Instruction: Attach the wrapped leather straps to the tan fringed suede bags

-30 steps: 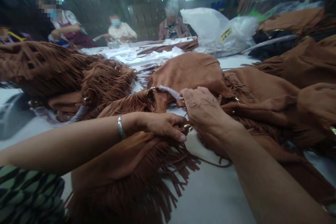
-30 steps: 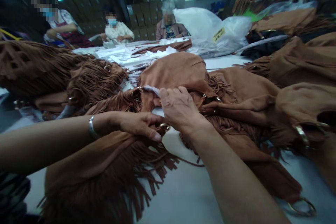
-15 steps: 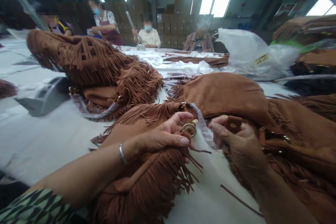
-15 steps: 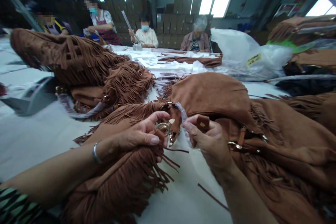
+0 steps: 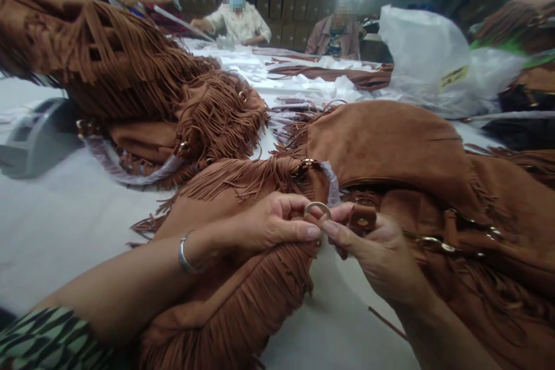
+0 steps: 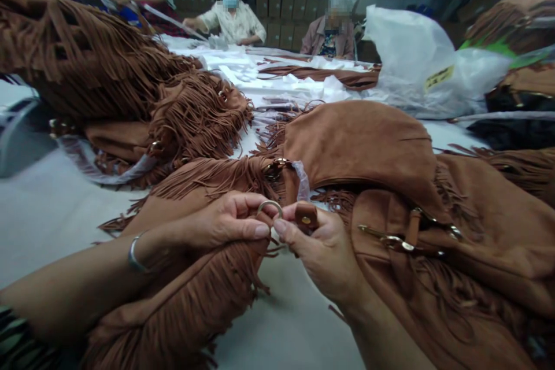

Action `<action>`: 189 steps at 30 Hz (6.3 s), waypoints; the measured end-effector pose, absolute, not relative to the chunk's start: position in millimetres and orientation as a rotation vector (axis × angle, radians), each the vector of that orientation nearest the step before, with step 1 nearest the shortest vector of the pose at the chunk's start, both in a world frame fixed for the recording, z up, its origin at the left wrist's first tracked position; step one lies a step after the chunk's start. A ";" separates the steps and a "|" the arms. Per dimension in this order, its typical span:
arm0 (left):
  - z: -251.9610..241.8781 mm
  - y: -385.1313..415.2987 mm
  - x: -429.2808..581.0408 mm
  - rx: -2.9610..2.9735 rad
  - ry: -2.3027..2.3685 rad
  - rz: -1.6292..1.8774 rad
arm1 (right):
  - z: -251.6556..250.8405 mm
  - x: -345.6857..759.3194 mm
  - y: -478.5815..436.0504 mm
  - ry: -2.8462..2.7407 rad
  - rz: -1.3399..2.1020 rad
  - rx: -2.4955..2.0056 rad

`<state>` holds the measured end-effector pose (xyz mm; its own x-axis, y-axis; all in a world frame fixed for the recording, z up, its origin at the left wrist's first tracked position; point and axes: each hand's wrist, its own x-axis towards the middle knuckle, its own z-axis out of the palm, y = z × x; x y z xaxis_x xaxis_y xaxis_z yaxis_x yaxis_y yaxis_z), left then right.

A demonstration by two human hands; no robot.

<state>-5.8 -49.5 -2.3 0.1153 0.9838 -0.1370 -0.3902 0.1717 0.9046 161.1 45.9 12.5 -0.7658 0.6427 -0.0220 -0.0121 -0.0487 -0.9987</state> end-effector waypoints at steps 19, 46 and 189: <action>5.5 -58.8 5.5 1.089 0.823 1.148 | 16.6 167.4 48.2 -1.686 2.200 -0.744; -14.6 -56.3 18.2 0.647 0.623 1.141 | 7.4 177.3 55.6 -2.006 1.935 -0.832; -18.1 -60.7 -1.6 0.873 0.875 0.886 | 17.3 186.4 22.4 -2.807 0.456 -0.511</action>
<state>-1.6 -60.7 -18.1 0.3635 0.8955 -0.2568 -0.2679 0.3645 0.8918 186.4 22.4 17.3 -0.9069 0.3775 0.1874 0.2988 0.8895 -0.3458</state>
